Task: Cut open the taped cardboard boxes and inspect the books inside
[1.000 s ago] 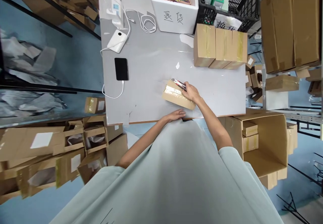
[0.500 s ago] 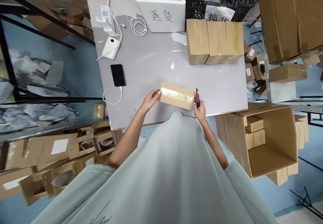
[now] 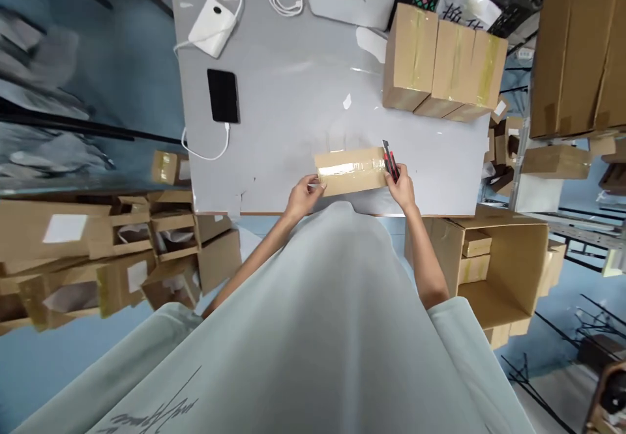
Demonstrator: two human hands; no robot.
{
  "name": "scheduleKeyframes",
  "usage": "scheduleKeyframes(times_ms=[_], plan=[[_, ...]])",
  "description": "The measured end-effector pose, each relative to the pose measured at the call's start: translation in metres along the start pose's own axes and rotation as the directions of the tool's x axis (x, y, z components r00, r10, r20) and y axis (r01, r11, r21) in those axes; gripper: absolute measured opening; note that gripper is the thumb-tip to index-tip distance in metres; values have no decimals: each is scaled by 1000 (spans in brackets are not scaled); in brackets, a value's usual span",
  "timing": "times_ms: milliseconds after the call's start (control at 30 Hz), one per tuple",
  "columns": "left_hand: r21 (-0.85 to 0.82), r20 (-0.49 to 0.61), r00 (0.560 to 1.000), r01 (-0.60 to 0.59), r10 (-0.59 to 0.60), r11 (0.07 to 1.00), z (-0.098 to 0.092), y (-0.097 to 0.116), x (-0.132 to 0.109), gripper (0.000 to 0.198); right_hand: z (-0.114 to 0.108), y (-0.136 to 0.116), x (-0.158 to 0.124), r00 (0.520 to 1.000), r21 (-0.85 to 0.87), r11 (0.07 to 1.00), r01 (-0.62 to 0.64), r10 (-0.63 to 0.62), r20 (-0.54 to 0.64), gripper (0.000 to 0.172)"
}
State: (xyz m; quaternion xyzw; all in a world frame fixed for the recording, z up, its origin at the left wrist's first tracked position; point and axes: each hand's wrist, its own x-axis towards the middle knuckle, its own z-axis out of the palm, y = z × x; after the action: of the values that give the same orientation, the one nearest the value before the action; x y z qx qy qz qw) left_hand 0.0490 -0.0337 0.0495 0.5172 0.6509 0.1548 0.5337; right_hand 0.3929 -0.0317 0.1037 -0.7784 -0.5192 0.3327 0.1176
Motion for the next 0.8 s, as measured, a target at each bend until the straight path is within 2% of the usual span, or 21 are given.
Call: scheduleKeyframes(times_ms=[100, 167, 233, 333, 400, 533, 667, 800], plan=[[-34, -24, 997, -73, 72, 997, -1, -4, 7, 55, -20, -18, -2, 998, -175, 983, 53, -56, -14, 57], [-64, -34, 992, -121, 119, 991, -1, -6, 11, 56, -31, -38, -6, 992, -303, 945, 124, -116, 42, 56], [-98, -32, 987, -158, 156, 982, 1, -9, 13, 57, -37, -64, -11, 966, -410, 878, 249, -194, 171, 57], [-139, -31, 979, -202, 200, 969, 6, -11, 13, 58, -36, -106, -18, 871, -508, 725, 465, -273, 408, 61], [-164, -30, 974, -226, 224, 960, 9, -13, 14, 59, -31, -131, -20, 814, -564, 614, 553, -252, 524, 63], [-215, -41, 967, -256, 253, 943, 12, -16, 18, 60, -17, -165, -21, 757, -644, 431, 633, -168, 631, 63], [-259, -50, 957, -290, 287, 921, 12, -20, 22, 60, -10, -179, -23, 745, -678, 337, 653, -125, 655, 65], [-291, -15, 955, -288, 297, 912, 11, -24, 24, 61, -10, -185, -27, 752, -696, 314, 645, -103, 651, 66]])
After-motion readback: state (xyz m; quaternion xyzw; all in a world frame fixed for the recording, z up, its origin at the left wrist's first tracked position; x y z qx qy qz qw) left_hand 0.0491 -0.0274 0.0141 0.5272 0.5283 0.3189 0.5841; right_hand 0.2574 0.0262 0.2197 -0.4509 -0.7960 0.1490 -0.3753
